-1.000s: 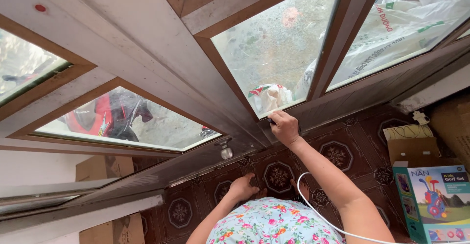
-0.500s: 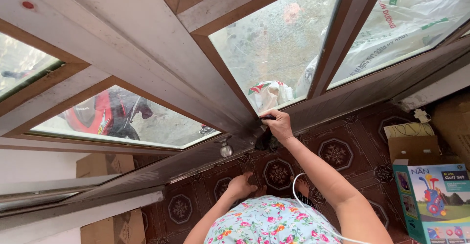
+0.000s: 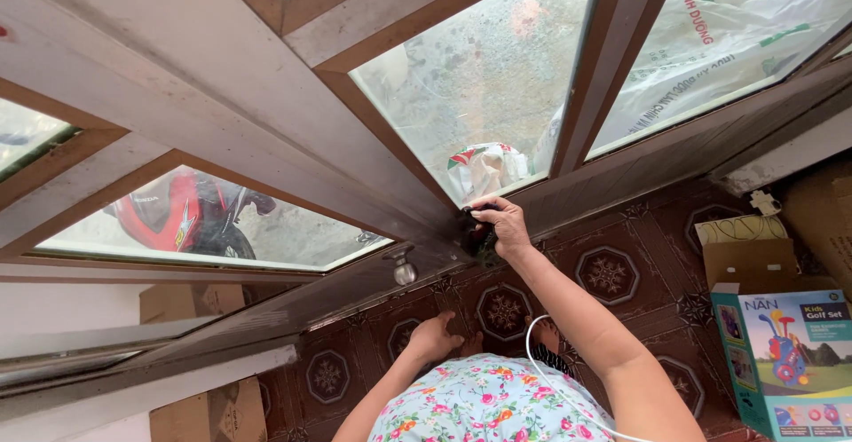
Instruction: Applying black sealant or adhesive tape to the edges of glass panes on a door.
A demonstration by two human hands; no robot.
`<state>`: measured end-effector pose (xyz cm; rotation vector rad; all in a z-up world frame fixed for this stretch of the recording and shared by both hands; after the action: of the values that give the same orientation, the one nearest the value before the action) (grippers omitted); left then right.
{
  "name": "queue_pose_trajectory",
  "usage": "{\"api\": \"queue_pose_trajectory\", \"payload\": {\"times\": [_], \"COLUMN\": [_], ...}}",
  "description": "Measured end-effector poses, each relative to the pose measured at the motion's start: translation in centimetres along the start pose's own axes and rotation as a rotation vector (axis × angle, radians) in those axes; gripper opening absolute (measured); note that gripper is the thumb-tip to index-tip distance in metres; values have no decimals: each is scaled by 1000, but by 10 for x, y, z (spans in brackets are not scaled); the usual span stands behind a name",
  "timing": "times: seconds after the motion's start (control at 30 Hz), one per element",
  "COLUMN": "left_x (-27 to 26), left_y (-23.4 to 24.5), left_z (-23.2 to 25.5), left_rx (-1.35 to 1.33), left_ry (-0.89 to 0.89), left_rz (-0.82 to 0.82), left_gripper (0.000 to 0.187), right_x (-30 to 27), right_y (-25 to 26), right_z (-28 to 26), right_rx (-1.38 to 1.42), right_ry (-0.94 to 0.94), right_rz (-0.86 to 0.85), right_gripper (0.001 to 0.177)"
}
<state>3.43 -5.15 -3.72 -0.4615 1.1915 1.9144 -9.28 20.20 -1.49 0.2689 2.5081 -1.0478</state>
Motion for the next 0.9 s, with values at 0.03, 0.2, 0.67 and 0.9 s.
{"api": "queue_pose_trajectory", "payload": {"times": [0.03,0.2,0.67,0.9], "left_x": [0,0,30,40], "left_y": [-1,-3,28,18], "left_z": [1,2,44,34], "left_rx": [1,-36,-270,-905], "left_ry": [1,-17,-160,-133], "left_rz": [-1,30,468,473], "left_gripper": [81,79,46,38], "right_x": [2,6,-16,-21], "right_y": [3,18,8,13], "right_z": [1,8,-17,-19], "right_rx": [1,59,-128,-130], "right_ry": [-1,-29,103,-34], "right_rz": [0,46,49,29], "right_gripper": [18,17,13,12]}}
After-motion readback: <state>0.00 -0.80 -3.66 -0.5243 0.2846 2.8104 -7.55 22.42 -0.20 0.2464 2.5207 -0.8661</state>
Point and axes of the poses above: each hand's wrist, its own x-axis towards the middle knuckle, its own y-axis out of the back of the hand, z = x × y, the point moved 4 cm from there along x, towards the middle knuckle, and after that the axes turned 10 degrees about -y, right-handed, at the moved point
